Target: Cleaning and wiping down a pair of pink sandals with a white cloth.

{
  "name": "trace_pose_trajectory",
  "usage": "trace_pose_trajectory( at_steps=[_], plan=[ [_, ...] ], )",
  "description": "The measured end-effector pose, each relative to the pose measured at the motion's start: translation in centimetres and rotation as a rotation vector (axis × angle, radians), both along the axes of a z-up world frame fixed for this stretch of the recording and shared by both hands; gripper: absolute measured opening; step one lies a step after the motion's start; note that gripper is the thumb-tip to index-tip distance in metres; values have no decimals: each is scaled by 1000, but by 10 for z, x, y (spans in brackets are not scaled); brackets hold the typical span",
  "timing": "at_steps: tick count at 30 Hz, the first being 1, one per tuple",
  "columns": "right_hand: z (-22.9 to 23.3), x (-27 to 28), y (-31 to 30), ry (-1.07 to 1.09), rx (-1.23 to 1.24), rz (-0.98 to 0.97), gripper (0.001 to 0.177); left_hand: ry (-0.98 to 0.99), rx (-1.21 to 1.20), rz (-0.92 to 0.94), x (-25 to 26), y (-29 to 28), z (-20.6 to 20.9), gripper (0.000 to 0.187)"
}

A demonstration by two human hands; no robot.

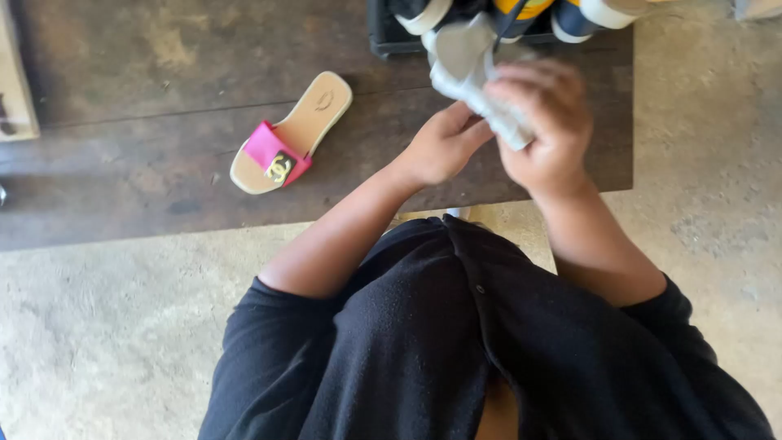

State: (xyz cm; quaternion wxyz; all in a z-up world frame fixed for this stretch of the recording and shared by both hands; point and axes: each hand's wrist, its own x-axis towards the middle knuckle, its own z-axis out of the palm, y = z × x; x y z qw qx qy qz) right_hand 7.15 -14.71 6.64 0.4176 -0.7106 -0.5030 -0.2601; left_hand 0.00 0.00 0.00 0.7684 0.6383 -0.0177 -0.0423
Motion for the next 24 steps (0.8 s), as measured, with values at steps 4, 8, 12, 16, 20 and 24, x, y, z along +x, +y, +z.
trace_pose_trajectory(
  at_steps=[4, 8, 12, 16, 20, 24],
  plan=[
    [0, -35, 26, 135, -53, 128, 25, -13, 304, 66, -58, 49, 1, 38],
    [-6, -49, 40, 267, -139, 186, 31, 65, 1042, 438, -108, 101, -8, 56],
    [-21, -55, 49, 322, -157, 207, 29, 346, 1457, 600, -135, 143, -18, 86],
    [-14, -64, 52, 355, -170, 219, 30, 379, 1160, 671, -142, 160, -38, 86],
    [-16, -66, 47, 405, -180, 189, 28, 402, 934, 842, -138, 169, -39, 68],
    [-21, -62, 35, 442, -177, 128, 26, 168, -94, 1005, -124, 189, -105, 48]
  ],
)
